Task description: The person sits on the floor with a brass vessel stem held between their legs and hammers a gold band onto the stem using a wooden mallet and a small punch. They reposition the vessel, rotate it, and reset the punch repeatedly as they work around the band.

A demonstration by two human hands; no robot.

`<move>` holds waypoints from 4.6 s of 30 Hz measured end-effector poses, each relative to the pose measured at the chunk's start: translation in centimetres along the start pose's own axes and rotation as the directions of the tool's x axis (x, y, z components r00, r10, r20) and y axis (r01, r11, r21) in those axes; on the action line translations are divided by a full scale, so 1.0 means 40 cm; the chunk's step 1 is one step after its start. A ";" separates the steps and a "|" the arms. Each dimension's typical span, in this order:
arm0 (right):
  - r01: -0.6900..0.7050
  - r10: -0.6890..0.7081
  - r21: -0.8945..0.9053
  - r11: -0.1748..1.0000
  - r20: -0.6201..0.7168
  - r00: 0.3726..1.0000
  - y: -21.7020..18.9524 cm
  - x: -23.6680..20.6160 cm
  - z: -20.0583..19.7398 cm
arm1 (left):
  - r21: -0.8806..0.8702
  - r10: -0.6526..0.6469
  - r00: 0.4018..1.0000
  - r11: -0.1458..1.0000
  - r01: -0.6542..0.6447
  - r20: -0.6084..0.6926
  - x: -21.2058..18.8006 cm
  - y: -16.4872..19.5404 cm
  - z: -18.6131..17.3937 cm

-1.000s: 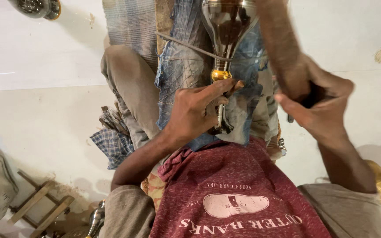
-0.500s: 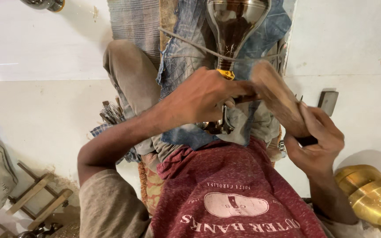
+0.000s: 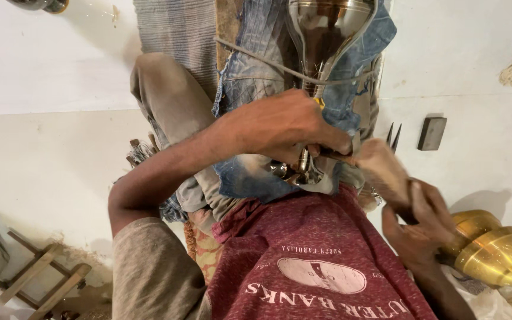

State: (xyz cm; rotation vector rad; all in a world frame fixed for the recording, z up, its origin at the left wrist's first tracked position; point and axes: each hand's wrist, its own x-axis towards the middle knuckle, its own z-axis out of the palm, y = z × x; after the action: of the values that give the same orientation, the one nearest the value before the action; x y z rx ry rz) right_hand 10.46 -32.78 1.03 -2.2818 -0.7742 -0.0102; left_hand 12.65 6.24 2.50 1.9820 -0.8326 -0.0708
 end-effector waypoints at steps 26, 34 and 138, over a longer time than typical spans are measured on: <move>0.370 -0.131 -0.113 0.922 0.809 0.573 -0.270 0.708 -0.100 | -0.478 -0.587 0.262 0.792 0.380 -0.766 -0.080 0.171 0.180; 0.621 -0.068 -0.191 0.760 0.928 0.367 -0.351 0.765 -0.045 | -0.437 -0.519 0.151 0.818 0.374 -0.842 -0.064 0.178 0.222; 0.734 -0.707 -0.106 0.670 0.211 0.675 -0.210 0.263 0.175 | -0.719 -0.863 -0.434 -0.128 0.683 -0.259 -0.614 0.255 0.332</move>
State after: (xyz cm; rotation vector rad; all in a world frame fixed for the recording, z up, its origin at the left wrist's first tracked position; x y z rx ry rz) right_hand 13.15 -18.04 3.45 -1.9891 -1.7965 -0.2907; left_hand -16.46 7.29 -3.50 1.5646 1.5342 -0.1878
